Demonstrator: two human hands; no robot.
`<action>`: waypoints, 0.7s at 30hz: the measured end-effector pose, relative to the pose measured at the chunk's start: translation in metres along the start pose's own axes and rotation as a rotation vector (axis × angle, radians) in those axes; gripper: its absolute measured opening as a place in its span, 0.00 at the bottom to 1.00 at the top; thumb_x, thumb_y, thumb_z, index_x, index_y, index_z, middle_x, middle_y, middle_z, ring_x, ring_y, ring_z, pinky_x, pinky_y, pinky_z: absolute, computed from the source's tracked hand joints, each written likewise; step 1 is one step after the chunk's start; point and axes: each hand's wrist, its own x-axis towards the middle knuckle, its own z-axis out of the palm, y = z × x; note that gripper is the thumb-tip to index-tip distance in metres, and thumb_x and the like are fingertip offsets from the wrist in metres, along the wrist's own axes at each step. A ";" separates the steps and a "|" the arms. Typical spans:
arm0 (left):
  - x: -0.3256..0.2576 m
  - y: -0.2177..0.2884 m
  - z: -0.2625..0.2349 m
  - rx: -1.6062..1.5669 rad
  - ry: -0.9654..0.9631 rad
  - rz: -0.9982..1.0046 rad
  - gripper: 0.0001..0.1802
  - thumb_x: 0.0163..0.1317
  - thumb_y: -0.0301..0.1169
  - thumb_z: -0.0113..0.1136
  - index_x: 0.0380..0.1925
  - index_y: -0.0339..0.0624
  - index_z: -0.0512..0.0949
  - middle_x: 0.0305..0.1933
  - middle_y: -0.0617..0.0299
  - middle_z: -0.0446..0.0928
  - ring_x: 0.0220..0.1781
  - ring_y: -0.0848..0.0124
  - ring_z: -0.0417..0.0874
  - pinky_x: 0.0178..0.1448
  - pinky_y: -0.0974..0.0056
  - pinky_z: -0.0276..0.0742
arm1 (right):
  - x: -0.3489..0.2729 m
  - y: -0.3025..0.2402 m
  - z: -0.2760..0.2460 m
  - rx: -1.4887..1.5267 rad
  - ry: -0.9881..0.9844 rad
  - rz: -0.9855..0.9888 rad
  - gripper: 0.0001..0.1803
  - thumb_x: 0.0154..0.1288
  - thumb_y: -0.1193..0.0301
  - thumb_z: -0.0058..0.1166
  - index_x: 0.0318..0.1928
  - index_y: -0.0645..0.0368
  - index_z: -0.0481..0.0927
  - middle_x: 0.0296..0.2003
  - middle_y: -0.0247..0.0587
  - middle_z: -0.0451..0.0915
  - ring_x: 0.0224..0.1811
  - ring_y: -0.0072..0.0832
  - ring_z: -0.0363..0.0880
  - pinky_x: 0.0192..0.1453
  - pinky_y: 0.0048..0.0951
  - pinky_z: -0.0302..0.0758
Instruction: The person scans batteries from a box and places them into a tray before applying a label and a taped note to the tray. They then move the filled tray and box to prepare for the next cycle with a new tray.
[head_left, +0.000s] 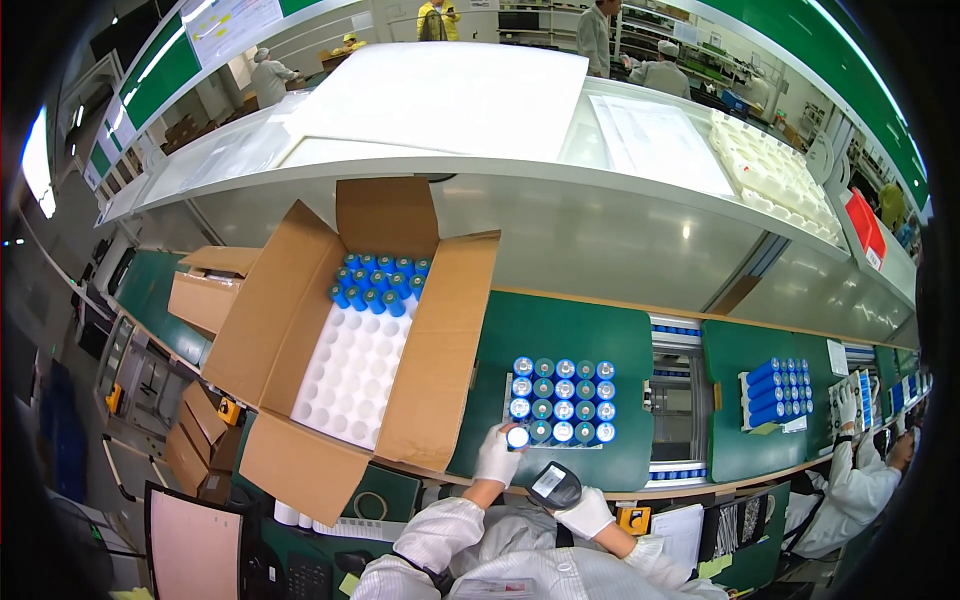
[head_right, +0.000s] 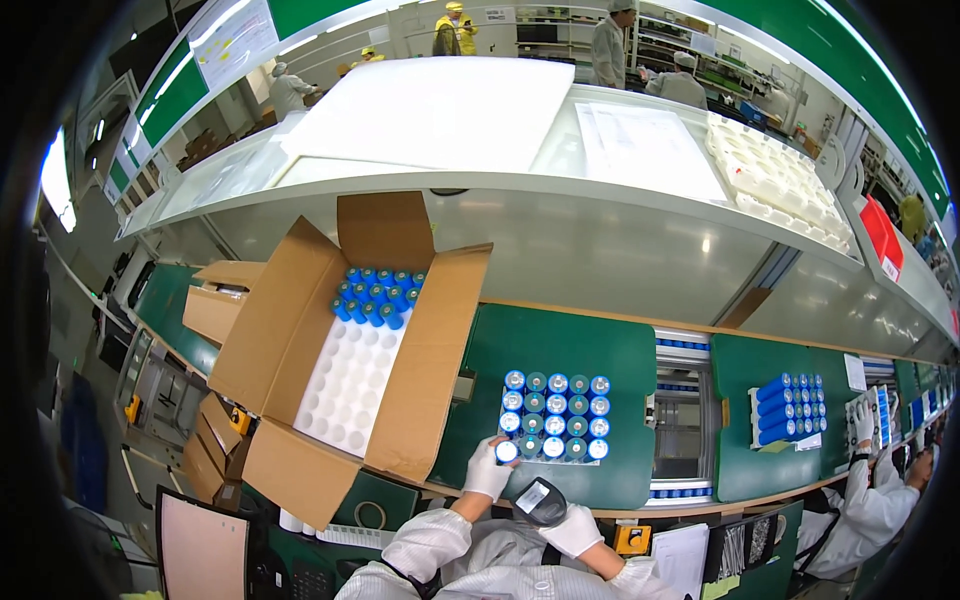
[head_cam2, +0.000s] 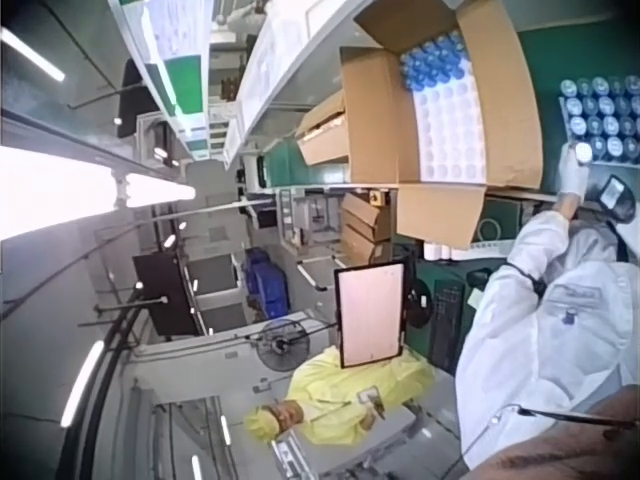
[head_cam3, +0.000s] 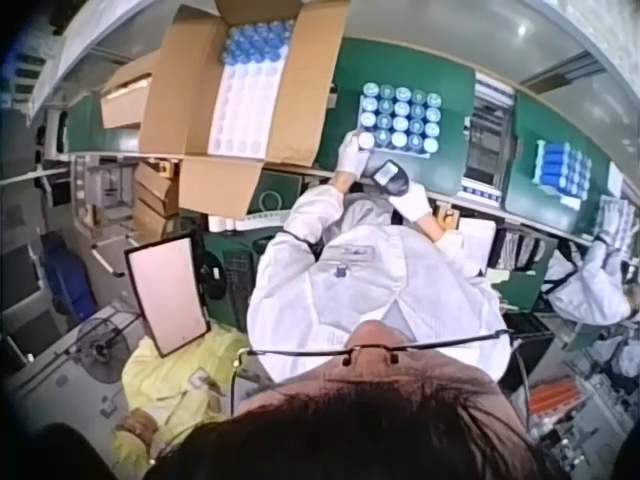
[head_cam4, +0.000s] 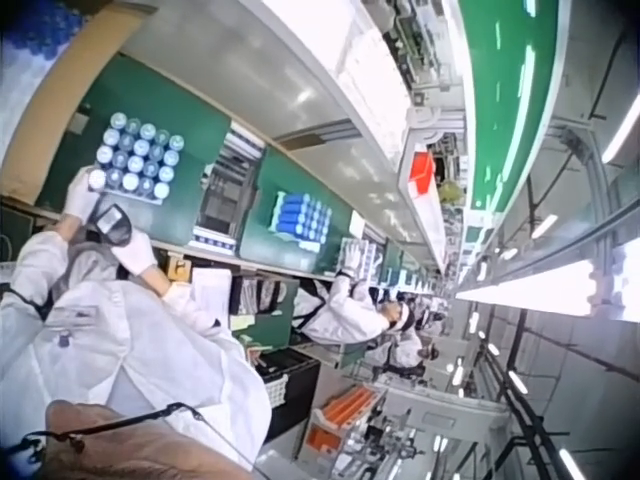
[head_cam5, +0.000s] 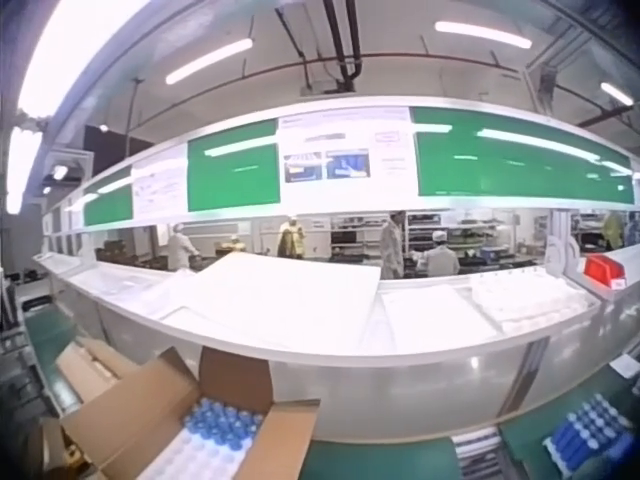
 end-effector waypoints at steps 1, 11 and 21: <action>0.003 0.002 0.001 0.069 -0.034 -0.086 0.27 0.46 0.31 0.75 0.49 0.42 0.78 0.50 0.49 0.80 0.51 0.53 0.82 0.55 0.57 0.78 | -0.001 0.001 0.000 -0.001 0.005 0.002 0.19 0.52 0.50 0.66 0.29 0.54 0.86 0.26 0.51 0.83 0.33 0.47 0.84 0.38 0.42 0.81; 0.018 0.025 -0.010 0.281 -0.276 -0.393 0.32 0.50 0.41 0.73 0.53 0.38 0.76 0.51 0.42 0.80 0.53 0.50 0.81 0.57 0.53 0.77 | -0.016 0.009 -0.010 0.066 0.008 0.001 0.17 0.53 0.53 0.65 0.32 0.54 0.87 0.27 0.49 0.84 0.34 0.45 0.85 0.39 0.40 0.81; -0.099 -0.009 -0.083 0.212 0.009 -0.261 0.20 0.55 0.34 0.70 0.48 0.45 0.80 0.48 0.49 0.82 0.49 0.53 0.83 0.53 0.57 0.79 | 0.005 0.011 0.050 0.165 -0.384 -0.072 0.20 0.57 0.52 0.63 0.44 0.50 0.85 0.41 0.39 0.87 0.47 0.35 0.85 0.52 0.33 0.79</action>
